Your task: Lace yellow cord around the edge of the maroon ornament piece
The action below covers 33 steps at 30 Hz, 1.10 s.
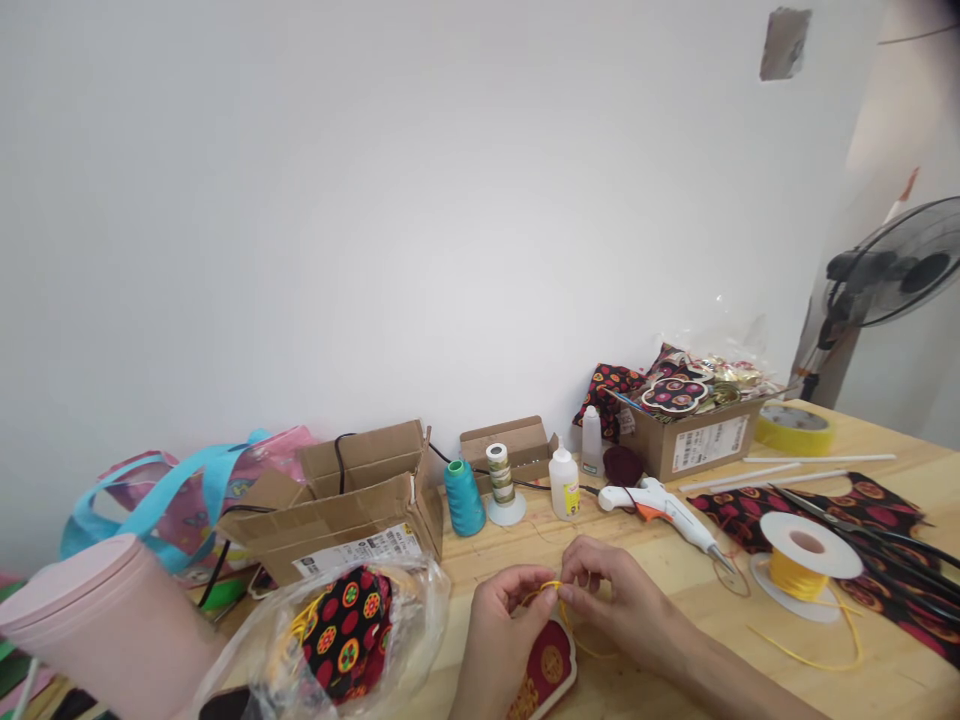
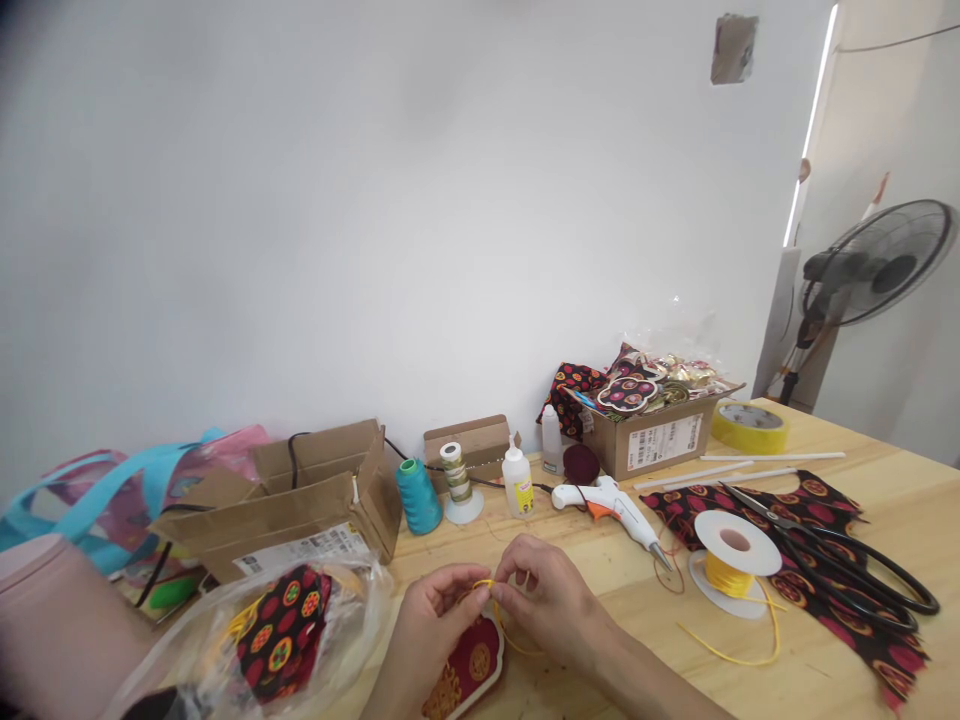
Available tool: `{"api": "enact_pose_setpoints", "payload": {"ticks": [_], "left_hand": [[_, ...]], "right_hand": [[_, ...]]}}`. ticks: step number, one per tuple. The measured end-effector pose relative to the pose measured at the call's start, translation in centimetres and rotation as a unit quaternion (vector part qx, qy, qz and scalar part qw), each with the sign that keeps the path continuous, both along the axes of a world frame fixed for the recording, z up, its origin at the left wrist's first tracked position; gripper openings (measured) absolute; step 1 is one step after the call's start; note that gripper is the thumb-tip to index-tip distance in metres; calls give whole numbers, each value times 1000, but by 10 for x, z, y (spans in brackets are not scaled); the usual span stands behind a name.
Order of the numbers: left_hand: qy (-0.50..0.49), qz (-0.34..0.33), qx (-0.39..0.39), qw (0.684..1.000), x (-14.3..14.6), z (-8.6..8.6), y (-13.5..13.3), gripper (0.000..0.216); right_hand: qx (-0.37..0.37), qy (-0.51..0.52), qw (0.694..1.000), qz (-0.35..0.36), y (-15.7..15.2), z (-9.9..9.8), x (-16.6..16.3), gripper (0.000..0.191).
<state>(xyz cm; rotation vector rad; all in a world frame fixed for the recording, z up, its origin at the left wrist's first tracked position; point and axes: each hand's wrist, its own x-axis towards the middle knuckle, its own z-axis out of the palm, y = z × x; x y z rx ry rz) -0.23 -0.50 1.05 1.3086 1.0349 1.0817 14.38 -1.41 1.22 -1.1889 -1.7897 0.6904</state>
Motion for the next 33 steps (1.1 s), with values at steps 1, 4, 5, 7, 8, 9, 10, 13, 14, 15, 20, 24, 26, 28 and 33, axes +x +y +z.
{"api": "enact_pose_setpoints", "payload": {"ticks": [1, 4, 5, 7, 8, 9, 10, 13, 14, 15, 20, 24, 26, 28, 33], "left_hand": [[-3, 2, 3, 1000, 0, 0, 0, 16], [7, 14, 9, 1000, -1, 2, 1, 21], [13, 20, 11, 1000, -1, 3, 2, 22], [21, 31, 10, 999, -1, 4, 1, 22], [22, 35, 9, 999, -1, 5, 1, 21], [22, 37, 7, 999, -1, 6, 1, 21], [21, 38, 7, 999, -1, 7, 0, 20], [18, 36, 10, 999, -1, 8, -1, 20], [18, 33, 12, 999, -1, 8, -1, 20], [17, 31, 14, 999, 0, 8, -1, 20], [45, 21, 24, 998, 0, 6, -3, 21], [69, 7, 34, 997, 0, 5, -4, 21], [71, 0, 39, 997, 1, 6, -4, 21], [73, -11, 41, 996, 1, 7, -4, 21], [74, -15, 35, 997, 1, 9, -4, 21]], "right_hand": [[-1, 0, 1000, 0, 0, -1, 0, 7], [-7, -4, 1000, -2, 0, -4, 1, 8], [-8, -6, 1000, -1, -1, -5, 1, 8], [-10, -10, 1000, 3, -2, -5, 1, 8], [-11, -12, 1000, 6, -2, -4, 1, 7], [-13, -14, 1000, 8, -2, -3, 0, 7], [-14, -14, 1000, 9, -3, -2, 0, 7], [-19, -12, 1000, 9, -3, 0, 0, 9], [-21, -11, 1000, 10, -3, 1, 0, 9], [-22, -11, 1000, 10, -3, 1, -1, 9], [-34, -8, 999, 3, -5, 3, -2, 9], [-46, -6, 999, 1, -5, 4, -2, 10], [-49, -5, 999, 3, -5, 4, -1, 10], [-49, -1, 999, 5, -5, 4, -1, 11], [-48, -6, 999, 2, -5, 3, -2, 13]]}}
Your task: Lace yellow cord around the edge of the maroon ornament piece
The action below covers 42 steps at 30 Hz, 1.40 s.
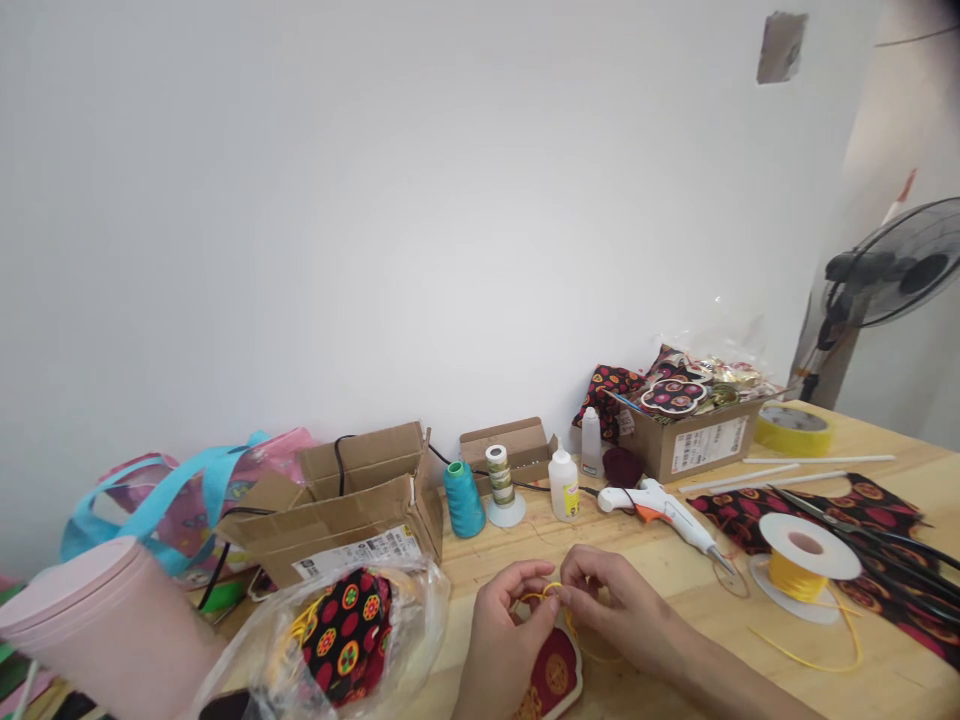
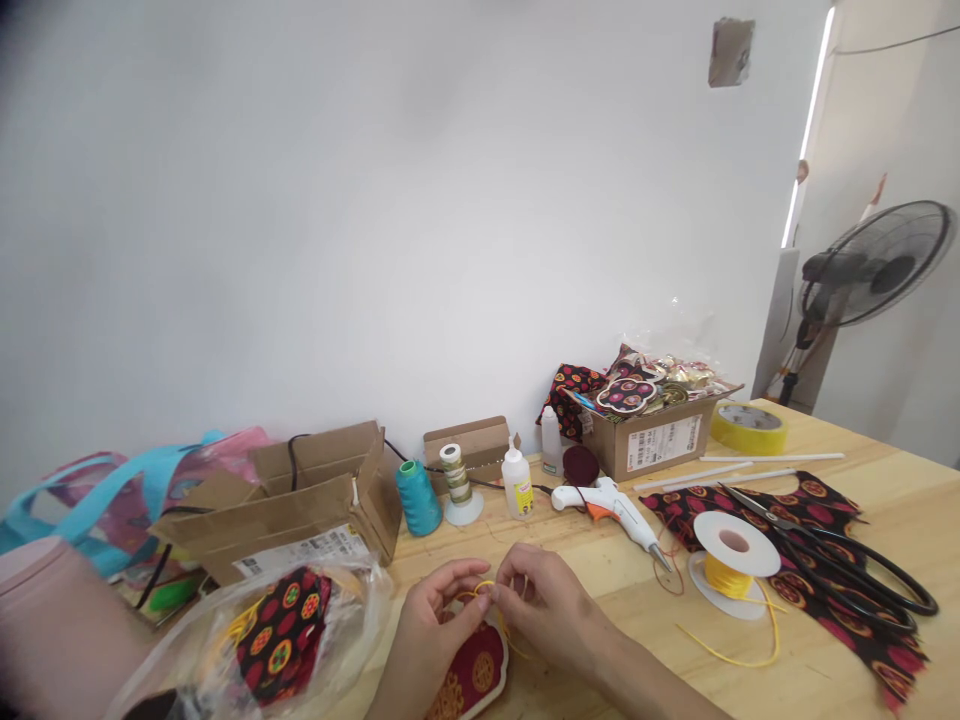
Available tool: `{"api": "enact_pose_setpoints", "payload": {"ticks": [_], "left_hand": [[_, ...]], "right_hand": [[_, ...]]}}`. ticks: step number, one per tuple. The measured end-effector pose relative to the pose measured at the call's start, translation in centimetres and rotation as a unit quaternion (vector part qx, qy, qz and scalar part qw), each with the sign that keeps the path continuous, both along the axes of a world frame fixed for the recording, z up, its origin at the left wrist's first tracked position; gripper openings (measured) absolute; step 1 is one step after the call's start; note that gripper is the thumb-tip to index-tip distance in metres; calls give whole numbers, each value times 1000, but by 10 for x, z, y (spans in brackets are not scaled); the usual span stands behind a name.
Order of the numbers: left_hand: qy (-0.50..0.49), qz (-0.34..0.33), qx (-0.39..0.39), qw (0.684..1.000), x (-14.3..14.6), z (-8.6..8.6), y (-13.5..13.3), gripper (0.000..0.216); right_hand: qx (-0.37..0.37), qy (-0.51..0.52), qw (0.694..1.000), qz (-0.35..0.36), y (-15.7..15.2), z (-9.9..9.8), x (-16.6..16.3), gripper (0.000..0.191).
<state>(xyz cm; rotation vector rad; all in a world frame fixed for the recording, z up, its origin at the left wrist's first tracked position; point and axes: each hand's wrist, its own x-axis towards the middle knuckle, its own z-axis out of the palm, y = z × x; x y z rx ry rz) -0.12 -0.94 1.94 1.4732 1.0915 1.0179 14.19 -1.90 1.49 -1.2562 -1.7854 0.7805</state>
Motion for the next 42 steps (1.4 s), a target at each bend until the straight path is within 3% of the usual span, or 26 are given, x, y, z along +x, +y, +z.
{"api": "enact_pose_setpoints", "payload": {"ticks": [8, 14, 17, 22, 27, 34, 37, 42], "left_hand": [[3, 23, 4, 1000, 0, -7, 2, 22], [-55, 34, -28, 998, -1, -8, 5, 20], [-72, 31, -30, 996, -1, -6, 4, 18], [-63, 27, -19, 997, -1, -4, 4, 18], [-64, 39, -12, 997, -1, -2, 2, 21], [-87, 2, -14, 996, -2, -1, 2, 22], [-102, 5, -18, 995, -2, -1, 3, 21], [-108, 26, -29, 993, -2, -2, 4, 22]], "right_hand": [[24, -34, 999, -15, 2, -5, 0, 10], [159, -126, 979, 20, 0, 5, 3, 11], [176, -120, 976, 44, -2, 7, 4, 11], [113, -70, 991, 0, -2, 0, 2, 5], [-14, 41, 999, -8, 1, -1, 0, 11], [-141, 231, 961, 60, 7, 2, 0, 18], [-79, 194, 977, 28, 6, 2, 1, 12], [83, -4, 996, 8, 2, 4, 3, 11]]}}
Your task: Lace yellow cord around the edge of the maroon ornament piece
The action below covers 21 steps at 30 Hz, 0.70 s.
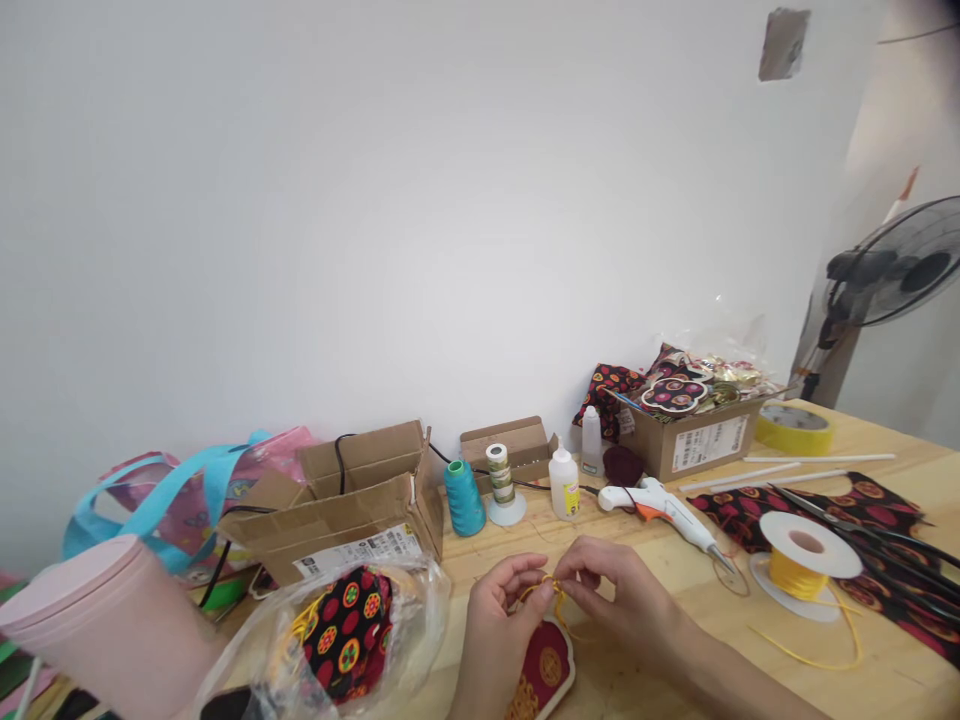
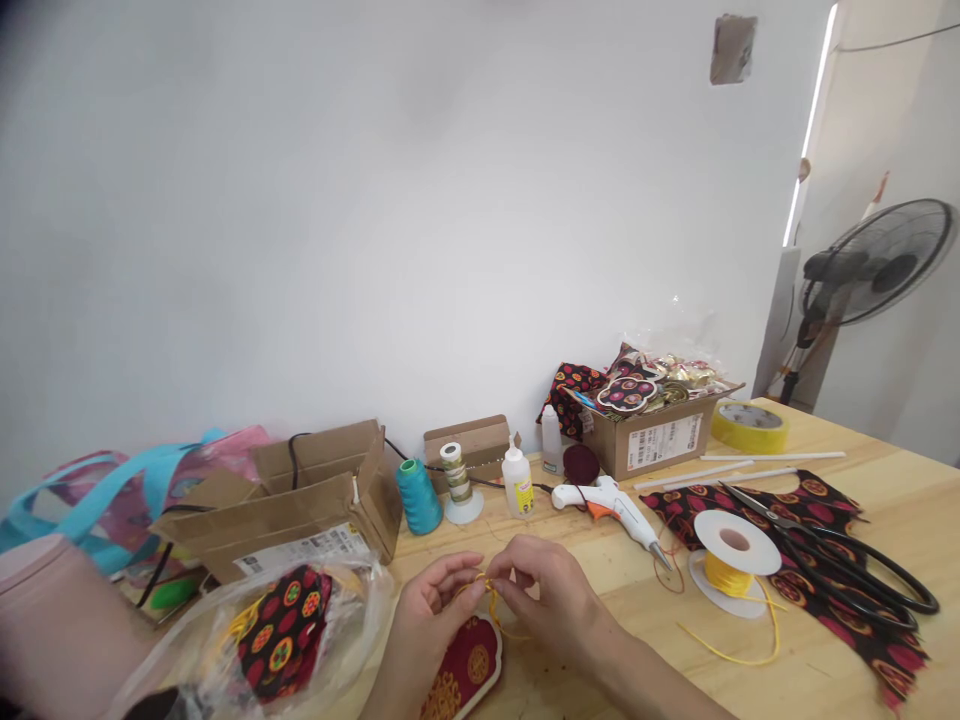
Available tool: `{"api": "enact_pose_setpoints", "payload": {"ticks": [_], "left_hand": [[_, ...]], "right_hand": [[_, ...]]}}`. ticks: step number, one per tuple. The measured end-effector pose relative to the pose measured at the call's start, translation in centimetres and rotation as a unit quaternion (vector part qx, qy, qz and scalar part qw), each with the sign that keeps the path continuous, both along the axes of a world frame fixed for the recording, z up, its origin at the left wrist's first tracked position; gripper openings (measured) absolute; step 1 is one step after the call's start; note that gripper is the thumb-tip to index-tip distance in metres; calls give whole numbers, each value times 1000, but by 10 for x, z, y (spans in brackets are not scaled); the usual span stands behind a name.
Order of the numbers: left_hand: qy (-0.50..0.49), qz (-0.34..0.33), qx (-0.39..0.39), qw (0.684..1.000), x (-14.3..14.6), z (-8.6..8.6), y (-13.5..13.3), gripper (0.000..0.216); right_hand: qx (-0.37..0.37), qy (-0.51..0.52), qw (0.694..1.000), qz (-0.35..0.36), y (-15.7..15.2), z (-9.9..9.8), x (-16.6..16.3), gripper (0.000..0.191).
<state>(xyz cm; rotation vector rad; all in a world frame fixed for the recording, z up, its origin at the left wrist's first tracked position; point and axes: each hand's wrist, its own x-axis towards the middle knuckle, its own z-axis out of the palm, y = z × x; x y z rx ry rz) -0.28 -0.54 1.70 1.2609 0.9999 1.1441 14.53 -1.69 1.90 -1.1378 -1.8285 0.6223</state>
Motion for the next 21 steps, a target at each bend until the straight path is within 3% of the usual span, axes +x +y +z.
{"api": "enact_pose_setpoints", "payload": {"ticks": [9, 21], "left_hand": [[30, 19, 7, 999, 1, -1, 1, 23], [46, 5, 15, 999, -1, 2, 0, 22]], "right_hand": [[-1, -68, 998, -16, 0, -4, 2, 6], [20, -72, 997, -7, 0, -2, 4, 6]]}}
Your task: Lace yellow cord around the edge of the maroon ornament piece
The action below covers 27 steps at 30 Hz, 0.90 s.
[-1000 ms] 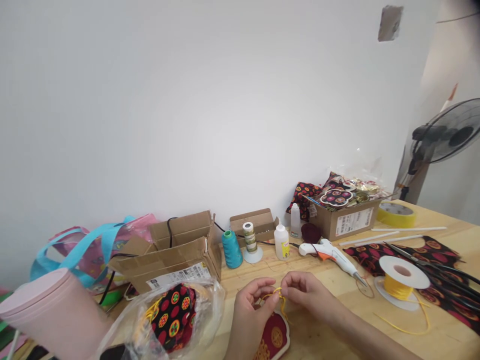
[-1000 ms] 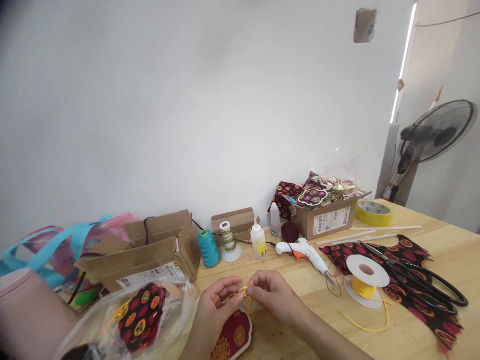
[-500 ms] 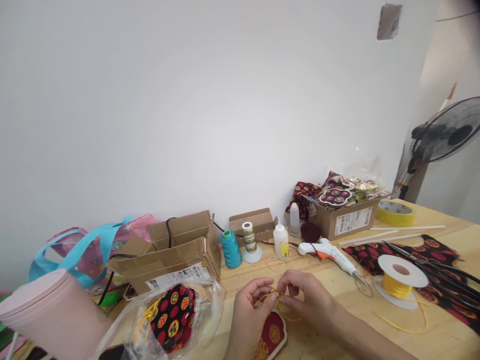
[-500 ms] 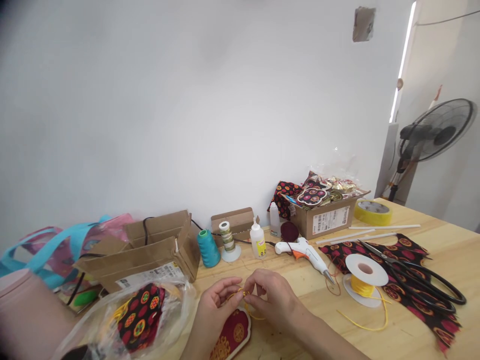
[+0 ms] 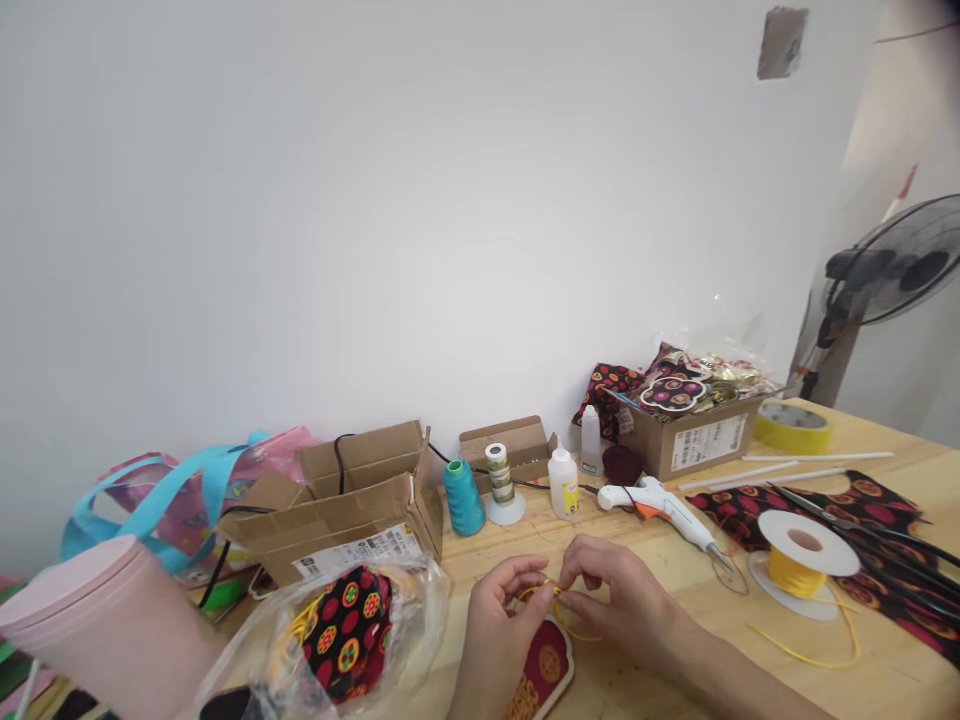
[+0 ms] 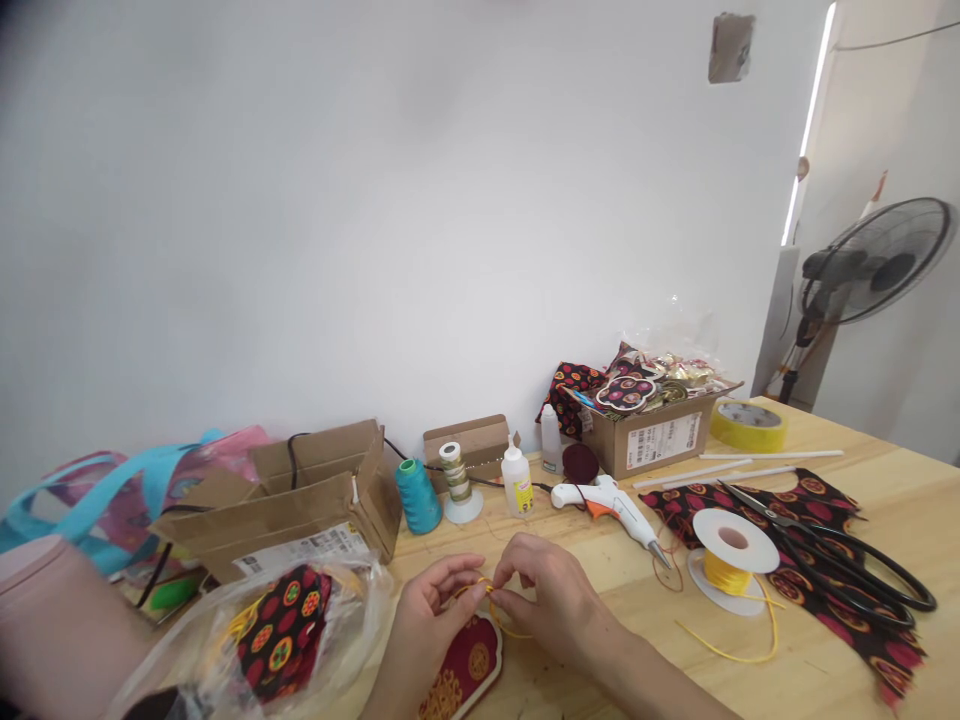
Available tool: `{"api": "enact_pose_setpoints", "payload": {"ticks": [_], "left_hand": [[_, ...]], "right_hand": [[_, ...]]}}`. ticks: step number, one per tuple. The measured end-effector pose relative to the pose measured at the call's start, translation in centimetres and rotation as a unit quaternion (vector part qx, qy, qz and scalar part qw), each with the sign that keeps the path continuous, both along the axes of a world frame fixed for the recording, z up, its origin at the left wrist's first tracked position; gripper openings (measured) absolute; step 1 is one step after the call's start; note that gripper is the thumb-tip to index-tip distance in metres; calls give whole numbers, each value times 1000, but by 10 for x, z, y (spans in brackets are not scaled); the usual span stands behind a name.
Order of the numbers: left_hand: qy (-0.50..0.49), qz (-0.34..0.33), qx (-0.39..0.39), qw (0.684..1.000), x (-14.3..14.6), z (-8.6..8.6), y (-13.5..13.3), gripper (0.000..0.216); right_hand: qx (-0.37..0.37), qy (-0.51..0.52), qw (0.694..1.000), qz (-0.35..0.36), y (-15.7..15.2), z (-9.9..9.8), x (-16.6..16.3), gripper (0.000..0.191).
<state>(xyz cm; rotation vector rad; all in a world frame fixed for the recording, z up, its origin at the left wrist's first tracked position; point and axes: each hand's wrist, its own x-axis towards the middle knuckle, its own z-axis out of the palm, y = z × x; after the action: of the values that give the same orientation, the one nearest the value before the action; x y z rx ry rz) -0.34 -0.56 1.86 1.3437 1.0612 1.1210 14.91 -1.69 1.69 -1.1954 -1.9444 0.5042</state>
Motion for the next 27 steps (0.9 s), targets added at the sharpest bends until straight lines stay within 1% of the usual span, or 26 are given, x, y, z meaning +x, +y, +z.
{"api": "enact_pose_setpoints", "payload": {"ticks": [2, 4, 7, 10, 13, 15, 18, 20, 21, 23, 25, 26, 27], "left_hand": [[8, 4, 5, 1000, 0, -1, 0, 21], [19, 1, 7, 1000, 1, -2, -1, 20], [31, -12, 9, 999, 2, -3, -2, 18], [35, -4, 9, 999, 2, -3, -2, 15], [32, 16, 6, 999, 1, -3, 0, 15], [27, 18, 9, 999, 1, -3, 1, 15], [21, 19, 5, 1000, 0, -3, 0, 17], [19, 24, -4, 1000, 0, -3, 0, 17], [16, 26, -6, 999, -1, -3, 0, 17], [11, 31, -9, 999, -1, -4, 0, 18], [8, 33, -13, 999, -1, -6, 1, 19], [7, 34, -15, 999, -1, -6, 1, 20], [7, 34, -16, 999, -1, -7, 2, 20]], "right_hand": [[-5, 12, 1000, -4, 0, -1, -1, 4], [-28, 46, 999, -8, 1, -4, -3, 5], [-97, 135, 986, 13, 2, -7, -6, 8], [-169, 229, 957, 65, 3, -6, -6, 9], [-213, 305, 922, 105, 2, 1, -3, 7], [-226, 347, 903, 113, 0, 7, -1, 7], [-220, 401, 879, 132, -4, 16, 3, 8], [-224, 445, 853, 156, -7, 23, 9, 7], [-231, 474, 832, 171, -9, 27, 13, 9], [-247, 552, 771, 200, -10, 36, 24, 20], [-214, 631, 721, 187, -10, 42, 34, 37], [-194, 656, 709, 172, -9, 44, 38, 42], [-182, 665, 707, 157, -7, 44, 40, 45]]}}
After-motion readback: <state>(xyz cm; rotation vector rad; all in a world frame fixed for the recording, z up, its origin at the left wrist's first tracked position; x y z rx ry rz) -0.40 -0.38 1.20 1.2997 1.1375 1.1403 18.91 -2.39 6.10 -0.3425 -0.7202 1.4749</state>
